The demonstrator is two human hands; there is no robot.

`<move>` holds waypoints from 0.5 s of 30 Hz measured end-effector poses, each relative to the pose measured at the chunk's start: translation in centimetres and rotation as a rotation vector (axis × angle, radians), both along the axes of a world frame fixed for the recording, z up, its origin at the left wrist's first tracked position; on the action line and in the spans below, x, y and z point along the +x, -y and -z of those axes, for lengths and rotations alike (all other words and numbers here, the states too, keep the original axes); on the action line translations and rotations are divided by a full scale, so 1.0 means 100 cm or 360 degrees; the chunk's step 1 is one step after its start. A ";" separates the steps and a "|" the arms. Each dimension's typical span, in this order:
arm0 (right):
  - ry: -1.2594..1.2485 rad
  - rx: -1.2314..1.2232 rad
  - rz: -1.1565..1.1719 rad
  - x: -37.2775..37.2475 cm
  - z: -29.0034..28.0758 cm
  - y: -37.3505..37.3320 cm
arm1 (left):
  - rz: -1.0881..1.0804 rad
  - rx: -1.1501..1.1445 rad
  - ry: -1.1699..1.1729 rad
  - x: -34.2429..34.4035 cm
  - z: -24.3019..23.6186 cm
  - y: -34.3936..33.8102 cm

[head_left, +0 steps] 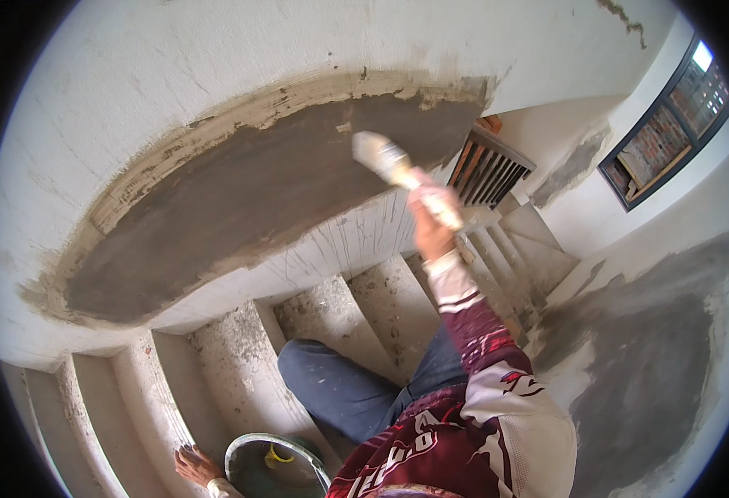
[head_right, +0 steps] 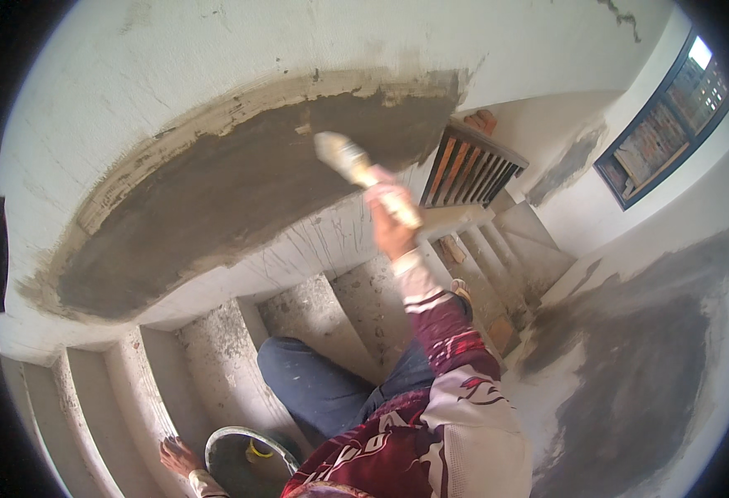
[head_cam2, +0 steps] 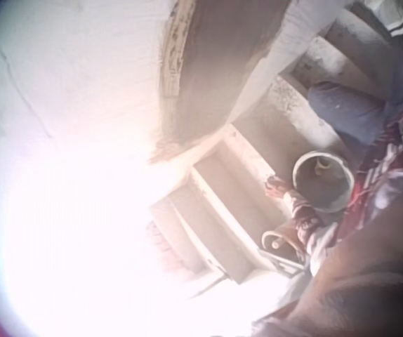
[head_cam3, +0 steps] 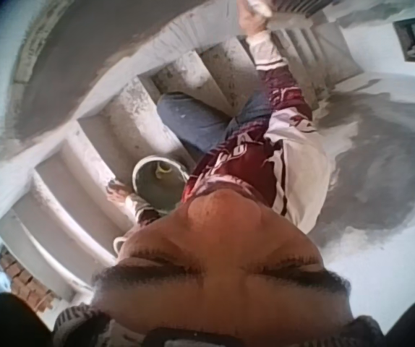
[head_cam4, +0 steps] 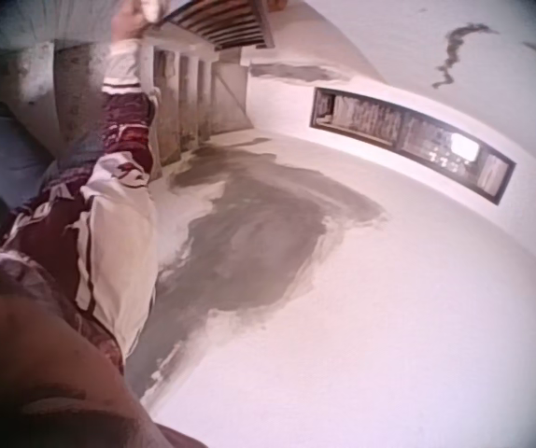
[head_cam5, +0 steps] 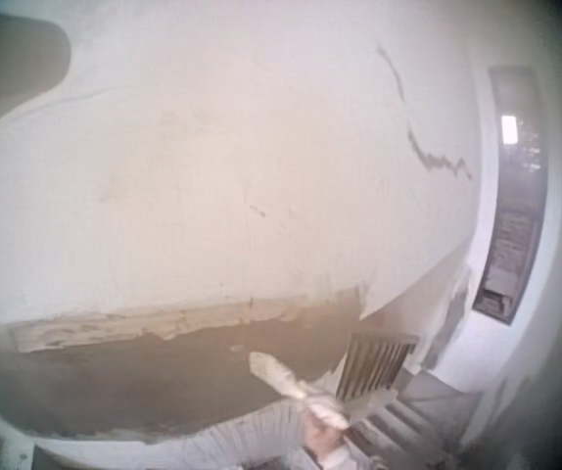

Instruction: The person sits on a spiral staircase and applies a grey plaster-like substance to the curved wall using a brush and a trowel. They dip the brush into a bucket, apply the material to the wall, and then smooth it with a trowel.

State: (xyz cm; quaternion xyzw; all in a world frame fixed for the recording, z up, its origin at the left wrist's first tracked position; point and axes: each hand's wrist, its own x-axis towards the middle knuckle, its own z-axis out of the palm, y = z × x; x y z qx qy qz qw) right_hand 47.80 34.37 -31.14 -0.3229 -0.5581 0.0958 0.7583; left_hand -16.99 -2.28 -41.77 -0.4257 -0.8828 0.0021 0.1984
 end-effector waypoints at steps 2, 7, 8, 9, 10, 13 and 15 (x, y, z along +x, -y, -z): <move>0.0089 -0.0036 0.0375 0.061 -0.001 -0.014 | 0.0005 0.0019 0.0003 0.002 0.002 0.001; -0.0225 -0.0088 0.0906 0.143 0.009 -0.026 | 0.0043 0.0028 0.0010 0.004 0.003 -0.004; -0.0233 -0.0078 0.0945 0.144 0.013 -0.027 | 0.0088 0.0070 -0.0048 0.002 0.005 -0.002; -0.0229 -0.0099 0.0957 0.135 0.021 -0.030 | 0.0129 0.0105 -0.0115 -0.001 0.006 0.001; -0.0223 -0.0114 0.0975 0.121 0.029 -0.033 | 0.0177 0.0144 -0.0179 -0.002 0.005 0.002; -0.0242 -0.0266 0.0812 0.066 0.065 -0.037 | 0.0003 0.0035 0.0024 0.005 0.001 0.001; -0.0163 -0.0253 0.0666 -0.005 0.084 -0.027 | 0.0019 0.0063 0.0036 0.006 0.000 -0.003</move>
